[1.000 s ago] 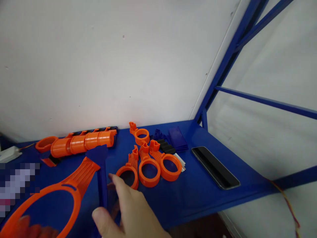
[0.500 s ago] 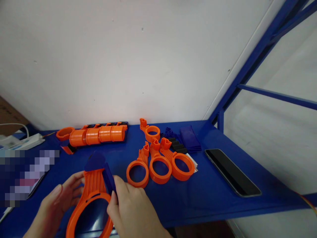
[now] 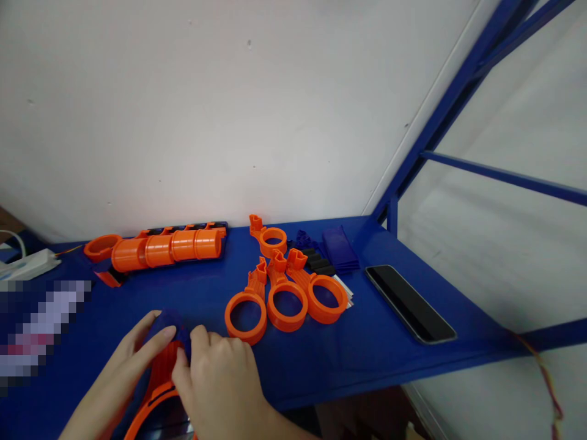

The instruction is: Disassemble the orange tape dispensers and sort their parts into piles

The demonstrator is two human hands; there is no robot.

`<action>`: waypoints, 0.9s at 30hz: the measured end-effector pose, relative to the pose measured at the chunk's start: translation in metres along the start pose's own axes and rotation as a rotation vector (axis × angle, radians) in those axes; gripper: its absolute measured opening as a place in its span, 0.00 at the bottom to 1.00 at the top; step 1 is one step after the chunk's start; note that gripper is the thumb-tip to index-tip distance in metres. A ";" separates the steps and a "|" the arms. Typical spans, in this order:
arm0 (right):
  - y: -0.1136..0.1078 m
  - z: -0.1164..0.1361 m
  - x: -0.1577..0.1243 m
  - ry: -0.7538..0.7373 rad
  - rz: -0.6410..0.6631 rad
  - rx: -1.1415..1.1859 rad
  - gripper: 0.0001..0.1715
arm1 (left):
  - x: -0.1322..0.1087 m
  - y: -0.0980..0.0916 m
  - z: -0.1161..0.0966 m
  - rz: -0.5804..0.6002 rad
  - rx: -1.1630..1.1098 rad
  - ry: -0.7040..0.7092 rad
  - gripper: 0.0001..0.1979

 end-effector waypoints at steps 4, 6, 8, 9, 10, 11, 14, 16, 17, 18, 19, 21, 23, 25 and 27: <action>0.004 0.001 0.005 0.021 -0.142 -0.060 0.04 | 0.004 0.004 0.008 -0.049 0.035 0.033 0.16; 0.007 0.000 0.005 -0.013 -0.234 -0.070 0.05 | 0.005 0.005 0.011 -0.095 0.046 0.035 0.16; 0.010 -0.001 0.005 -0.068 -0.327 -0.080 0.05 | 0.004 0.006 0.013 -0.144 0.049 0.010 0.16; 0.011 -0.002 0.005 -0.099 -0.369 -0.087 0.05 | 0.003 0.007 0.013 -0.167 0.053 -0.005 0.16; 0.012 -0.002 0.005 -0.128 -0.409 -0.095 0.05 | 0.003 0.007 0.013 -0.178 0.061 -0.018 0.16; 0.014 -0.002 0.005 -0.159 -0.445 -0.103 0.06 | 0.002 0.008 0.013 -0.180 0.072 -0.030 0.15; 0.017 -0.004 0.007 -0.242 -0.507 -0.114 0.08 | 0.001 0.008 0.014 -0.185 0.108 -0.049 0.15; 0.018 -0.005 0.008 -0.265 -0.521 -0.117 0.09 | 0.002 0.009 0.014 -0.204 0.109 -0.076 0.16; 0.019 -0.006 0.009 -0.268 -0.525 -0.118 0.10 | 0.001 0.009 0.015 -0.215 0.098 -0.088 0.16; 0.019 -0.006 0.009 -0.270 -0.529 -0.118 0.10 | 0.001 0.010 0.015 -0.216 0.083 -0.098 0.17; 0.019 -0.007 0.009 -0.274 -0.531 -0.117 0.10 | 0.001 0.011 0.015 -0.213 0.070 -0.106 0.18; 0.019 -0.008 0.008 -0.282 -0.522 -0.115 0.09 | 0.001 0.012 0.017 -0.204 0.062 -0.110 0.19; 0.020 -0.010 0.007 -0.289 -0.497 -0.113 0.09 | 0.001 0.011 0.020 -0.215 0.079 -0.109 0.20; 0.023 -0.011 0.006 -0.303 -0.472 -0.114 0.10 | 0.002 0.009 0.026 -0.219 0.092 -0.115 0.22; 0.027 -0.012 0.005 -0.329 -0.452 -0.115 0.10 | 0.003 0.007 0.034 -0.211 0.087 -0.148 0.24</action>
Point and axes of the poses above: each hand's wrist, its own x-axis towards the middle knuckle, its own y-axis out of the palm, z = x × y, the point moved 2 cm from there along x, towards the middle knuckle, and after that the axes turned 4 degrees about x, right-handed, at the moved point
